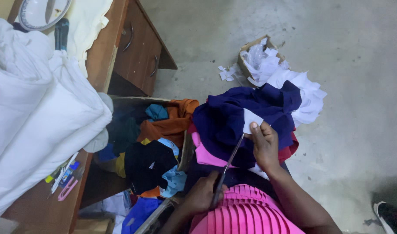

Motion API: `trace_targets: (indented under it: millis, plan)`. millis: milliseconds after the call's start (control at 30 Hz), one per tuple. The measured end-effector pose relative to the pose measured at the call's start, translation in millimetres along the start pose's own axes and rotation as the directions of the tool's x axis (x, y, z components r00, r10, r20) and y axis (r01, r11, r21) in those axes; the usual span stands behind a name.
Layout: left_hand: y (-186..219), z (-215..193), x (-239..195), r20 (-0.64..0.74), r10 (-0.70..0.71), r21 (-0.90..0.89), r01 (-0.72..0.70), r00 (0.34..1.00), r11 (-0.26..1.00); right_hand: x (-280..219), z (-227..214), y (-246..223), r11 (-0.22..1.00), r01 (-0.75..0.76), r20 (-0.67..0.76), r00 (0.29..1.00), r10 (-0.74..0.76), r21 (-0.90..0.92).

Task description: The person uses a pair of scissors to cut a white piece of paper into smaller pieces. The person holds the paper with one hand and cuts it with the other, repeating the action multiple times.

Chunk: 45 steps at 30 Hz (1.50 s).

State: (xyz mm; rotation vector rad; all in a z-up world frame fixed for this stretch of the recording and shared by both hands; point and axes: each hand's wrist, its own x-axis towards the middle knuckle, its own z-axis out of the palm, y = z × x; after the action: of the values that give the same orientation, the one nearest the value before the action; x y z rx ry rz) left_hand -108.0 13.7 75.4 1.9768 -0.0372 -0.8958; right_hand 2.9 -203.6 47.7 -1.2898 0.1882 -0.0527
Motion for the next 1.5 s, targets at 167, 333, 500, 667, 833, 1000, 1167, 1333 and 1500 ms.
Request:
trace_targets:
  millis: [167,333,500,667,833,1000,1167,1333,1500]
  plan:
    - [23.3,4.3,4.4,-0.162,-0.034,-0.047,0.026,0.986,0.999,-13.6,6.0,15.6,0.994,0.071,0.062,0.996,-0.066,-0.081]
    - [25.4,9.4,13.5,-0.330,0.138,0.032,-0.135,0.934,0.990,-29.2,14.5,9.0,0.916,0.289,0.177,0.953,-0.247,-0.279]
    - [8.3,22.5,23.4,-0.343,0.120,0.034,-0.115,0.932,0.993,-33.1,8.0,9.8,0.893,0.272,0.140,0.961,-0.237,-0.358]
    - [9.1,21.5,33.0,-0.384,0.121,0.097,-0.091,0.915,0.991,-38.1,7.6,15.5,0.869,0.296,0.217,0.950,-0.225,-0.396]
    - [13.7,23.1,36.4,-0.439,0.186,0.077,-0.169,0.879,0.983,-39.1,10.1,9.1,0.842,0.354,0.227,0.932,-0.283,-0.407]
    - [13.2,26.6,42.9,-0.438,0.108,-0.007,-0.123,0.893,0.992,-39.3,7.6,23.9,0.809,0.408,0.312,0.904,-0.293,-0.422]
    - [30.4,-1.6,47.3,-0.577,0.131,-0.053,-0.197,0.806,0.979,-37.9,7.7,23.6,0.862,0.380,0.342,0.902,-0.265,-0.335]
    - [47.7,-35.4,69.2,-0.803,0.393,0.344,-0.189,0.448,0.920,-25.9,-16.9,5.3,0.901,0.265,0.197,0.958,-0.206,-0.345]
    - [51.9,-39.5,94.8,-0.710,0.084,0.006,-0.114,0.699,0.994,25.2,-85.4,3.4,0.950,0.178,-0.097,0.973,-0.208,-0.257]
